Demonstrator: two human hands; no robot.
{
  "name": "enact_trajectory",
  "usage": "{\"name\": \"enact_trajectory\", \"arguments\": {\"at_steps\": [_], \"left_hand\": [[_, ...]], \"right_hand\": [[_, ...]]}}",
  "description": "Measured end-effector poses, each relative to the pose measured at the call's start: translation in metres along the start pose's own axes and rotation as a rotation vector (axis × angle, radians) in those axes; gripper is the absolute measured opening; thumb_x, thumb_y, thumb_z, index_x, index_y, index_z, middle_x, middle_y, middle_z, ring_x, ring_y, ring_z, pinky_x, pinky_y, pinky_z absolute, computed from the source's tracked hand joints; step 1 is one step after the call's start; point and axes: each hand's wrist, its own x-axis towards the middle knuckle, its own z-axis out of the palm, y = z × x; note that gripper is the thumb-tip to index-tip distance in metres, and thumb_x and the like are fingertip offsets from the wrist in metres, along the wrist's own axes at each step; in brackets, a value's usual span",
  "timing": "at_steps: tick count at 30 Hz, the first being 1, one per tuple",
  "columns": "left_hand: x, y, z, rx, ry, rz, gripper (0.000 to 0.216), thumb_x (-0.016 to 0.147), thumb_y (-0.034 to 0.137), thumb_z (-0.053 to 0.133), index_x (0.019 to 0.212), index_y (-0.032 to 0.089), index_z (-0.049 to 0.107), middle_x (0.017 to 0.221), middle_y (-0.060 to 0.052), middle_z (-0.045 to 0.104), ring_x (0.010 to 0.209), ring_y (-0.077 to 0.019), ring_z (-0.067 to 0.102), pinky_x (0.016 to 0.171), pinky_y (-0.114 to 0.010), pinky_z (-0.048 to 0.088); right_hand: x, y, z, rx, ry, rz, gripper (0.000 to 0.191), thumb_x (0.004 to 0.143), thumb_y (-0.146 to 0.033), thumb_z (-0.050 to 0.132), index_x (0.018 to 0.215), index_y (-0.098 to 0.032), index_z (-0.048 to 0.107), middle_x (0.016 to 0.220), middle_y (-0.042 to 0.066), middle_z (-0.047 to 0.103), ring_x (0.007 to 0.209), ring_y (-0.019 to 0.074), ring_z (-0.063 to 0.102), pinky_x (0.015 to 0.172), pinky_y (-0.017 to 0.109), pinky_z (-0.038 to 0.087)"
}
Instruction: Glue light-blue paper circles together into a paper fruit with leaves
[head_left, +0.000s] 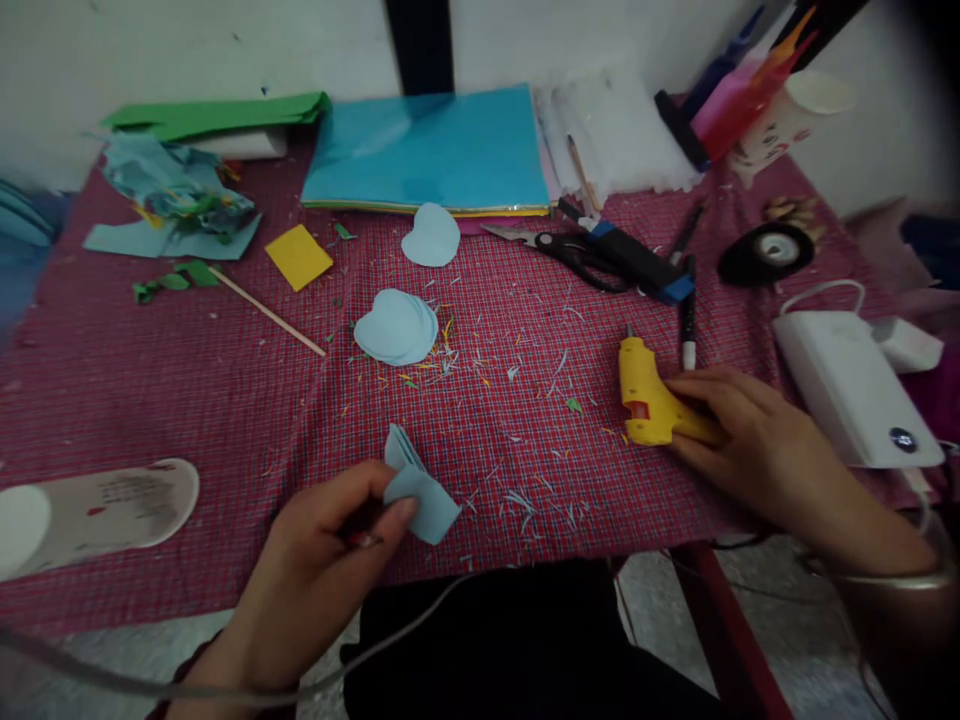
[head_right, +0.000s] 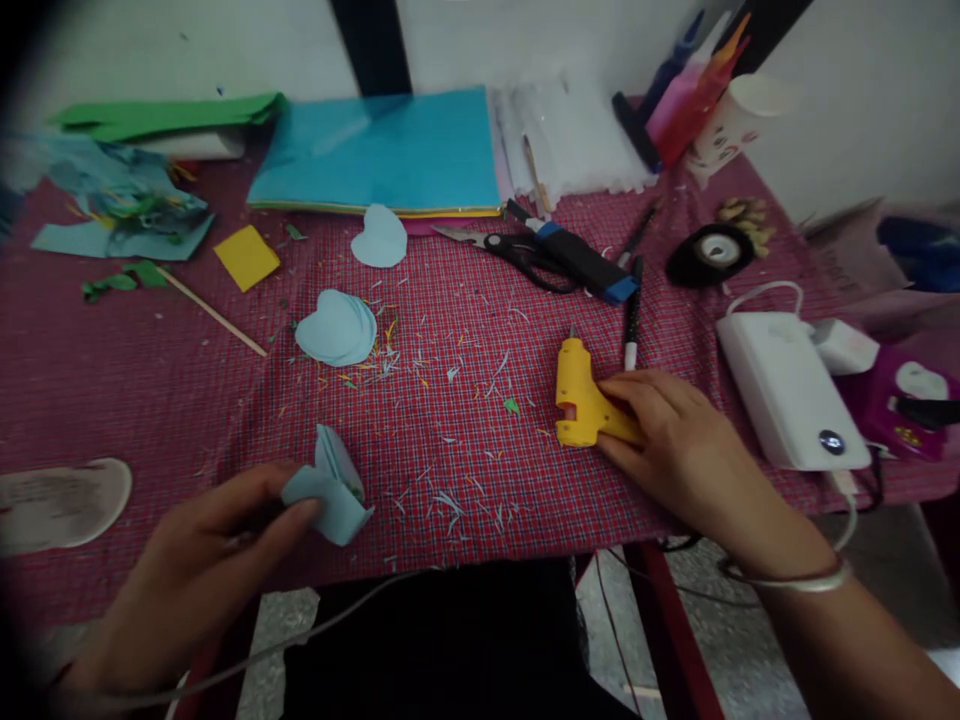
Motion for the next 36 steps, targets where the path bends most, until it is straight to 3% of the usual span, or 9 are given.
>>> {"name": "enact_trajectory", "arguments": {"at_steps": [3,5,7,11,16,19,24,32,36], "left_hand": [[-0.006,-0.001,0.001,-0.044,-0.097,-0.019,0.016,0.091,0.023,0.050,0.087,0.022,0.065,0.078,0.003,0.071,0.068,-0.0115,0.068,0.057,-0.019,0.053],[-0.012,-0.004,0.005,-0.040,-0.124,0.011,0.018,0.091,0.020,0.050,0.102,0.024,0.064,0.094,0.001,0.073,0.075,-0.0113,0.069,0.063,-0.020,0.055],[-0.019,-0.006,0.008,-0.022,-0.116,0.057,0.020,0.090,0.017,0.050,0.102,0.025,0.064,0.101,0.000,0.072,0.077,-0.0104,0.068,0.064,-0.020,0.054],[-0.024,-0.008,0.005,-0.030,-0.041,0.041,0.013,0.088,0.020,0.054,0.080,0.022,0.064,0.079,0.001,0.066,0.067,-0.0101,0.062,0.056,-0.019,0.049],[-0.007,-0.008,-0.008,-0.161,-0.055,-0.221,0.023,0.088,0.035,0.055,0.073,0.020,0.063,0.069,0.002,0.062,0.066,-0.0126,0.059,0.060,-0.022,0.049],[0.012,-0.011,-0.010,-0.210,-0.114,-0.318,0.032,0.086,0.042,0.056,0.065,0.018,0.058,0.061,0.003,0.056,0.058,-0.0108,0.051,0.055,-0.022,0.044],[0.039,-0.014,-0.010,-0.235,-0.223,-0.363,0.037,0.083,0.048,0.057,0.063,0.017,0.054,0.060,0.003,0.052,0.056,-0.0092,0.045,0.052,-0.021,0.038],[0.048,0.007,-0.009,-0.257,-0.272,-0.334,0.030,0.081,0.040,0.062,0.062,0.018,0.059,0.055,0.004,0.052,0.051,-0.0075,0.044,0.047,-0.019,0.037],[0.035,0.019,-0.008,-0.182,-0.259,-0.192,0.020,0.086,0.033,0.059,0.072,0.021,0.065,0.064,0.003,0.062,0.059,-0.0101,0.056,0.052,-0.020,0.046]], "right_hand": [[-0.001,-0.010,-0.013,0.001,-0.011,0.035,0.039,0.088,-0.030,0.064,0.122,-0.015,0.055,0.118,0.019,0.061,0.106,0.0288,0.061,0.093,0.042,0.050],[-0.001,-0.023,-0.021,0.039,0.072,0.053,0.037,0.087,-0.025,0.066,0.122,-0.018,0.055,0.118,0.017,0.062,0.106,0.0279,0.060,0.092,0.042,0.050],[0.000,-0.041,-0.026,0.140,0.133,0.022,0.034,0.089,-0.020,0.063,0.121,-0.021,0.055,0.114,0.014,0.062,0.104,0.0259,0.061,0.090,0.043,0.050],[0.012,-0.088,-0.021,0.370,0.023,-0.170,0.030,0.091,-0.018,0.058,0.121,-0.020,0.056,0.110,0.010,0.062,0.102,0.0227,0.059,0.088,0.040,0.049],[0.033,-0.132,-0.006,0.675,-0.077,-0.283,0.009,0.094,-0.014,0.053,0.098,-0.015,0.060,0.096,0.006,0.064,0.089,0.0158,0.057,0.080,0.032,0.047],[0.038,-0.138,0.000,0.735,-0.066,-0.283,0.007,0.094,-0.015,0.052,0.094,-0.015,0.059,0.096,0.005,0.064,0.088,0.0160,0.056,0.080,0.033,0.046],[0.036,-0.131,0.008,0.749,-0.079,-0.220,0.012,0.095,-0.015,0.050,0.100,-0.015,0.060,0.095,0.006,0.063,0.090,0.0177,0.055,0.081,0.036,0.044],[0.045,-0.135,0.000,1.000,-0.129,-0.021,0.019,0.093,-0.024,0.055,0.110,-0.016,0.060,0.096,0.005,0.061,0.091,0.0165,0.055,0.082,0.032,0.044],[0.055,-0.143,-0.005,1.166,-0.170,0.027,0.008,0.089,-0.023,0.059,0.084,-0.016,0.060,0.076,-0.002,0.055,0.068,0.0100,0.052,0.063,0.023,0.039]]}}
